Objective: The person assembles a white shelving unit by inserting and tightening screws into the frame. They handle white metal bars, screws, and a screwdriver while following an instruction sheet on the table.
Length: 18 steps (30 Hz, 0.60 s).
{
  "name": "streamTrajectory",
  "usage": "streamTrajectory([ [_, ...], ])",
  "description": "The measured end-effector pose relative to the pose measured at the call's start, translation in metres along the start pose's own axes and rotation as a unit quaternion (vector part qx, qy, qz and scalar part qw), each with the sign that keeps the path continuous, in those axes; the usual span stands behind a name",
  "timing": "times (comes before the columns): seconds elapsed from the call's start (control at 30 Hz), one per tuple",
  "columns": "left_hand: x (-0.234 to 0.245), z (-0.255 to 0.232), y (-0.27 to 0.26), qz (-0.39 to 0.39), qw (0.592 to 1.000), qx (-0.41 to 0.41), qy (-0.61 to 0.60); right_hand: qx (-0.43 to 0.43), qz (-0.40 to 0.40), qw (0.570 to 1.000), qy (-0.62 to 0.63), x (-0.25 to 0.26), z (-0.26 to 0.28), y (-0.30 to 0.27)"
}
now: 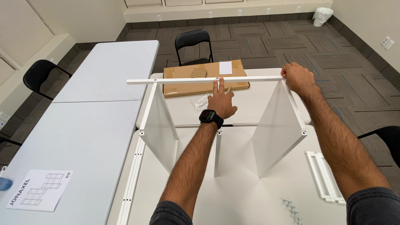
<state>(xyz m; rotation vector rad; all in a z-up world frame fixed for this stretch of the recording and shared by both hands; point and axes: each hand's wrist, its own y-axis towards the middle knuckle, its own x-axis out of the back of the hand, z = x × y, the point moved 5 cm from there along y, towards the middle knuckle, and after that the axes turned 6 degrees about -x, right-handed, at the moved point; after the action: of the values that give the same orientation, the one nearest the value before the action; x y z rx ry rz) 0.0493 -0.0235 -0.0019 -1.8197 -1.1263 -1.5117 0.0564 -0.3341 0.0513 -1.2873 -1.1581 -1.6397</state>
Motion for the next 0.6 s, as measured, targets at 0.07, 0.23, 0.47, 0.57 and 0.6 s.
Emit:
streamTrajectory([
  [0.07, -0.001, 0.0, 0.0, -0.002, 1.0, -0.004, 0.004, 0.017, -0.002, 1.0, 0.0, 0.001, 0.001, -0.004],
  [0.23, 0.002, -0.002, -0.001, 0.0, 1.0, -0.003, 0.001, 0.027, 0.001, 0.999, 0.018, 0.006, -0.001, -0.003],
  [0.47, 0.005, -0.002, -0.003, 0.0, 1.0, -0.002, 0.005, 0.025, 0.003, 0.998, 0.052, 0.012, 0.0, -0.004],
  [0.57, 0.006, -0.002, -0.003, 0.004, 1.0, -0.001, 0.006, 0.013, 0.007, 0.998, 0.065, 0.005, -0.002, 0.004],
  [0.6, 0.006, -0.002, -0.003, 0.004, 1.0, -0.001, 0.006, 0.013, 0.007, 0.998, 0.065, 0.005, 0.0, 0.002],
])
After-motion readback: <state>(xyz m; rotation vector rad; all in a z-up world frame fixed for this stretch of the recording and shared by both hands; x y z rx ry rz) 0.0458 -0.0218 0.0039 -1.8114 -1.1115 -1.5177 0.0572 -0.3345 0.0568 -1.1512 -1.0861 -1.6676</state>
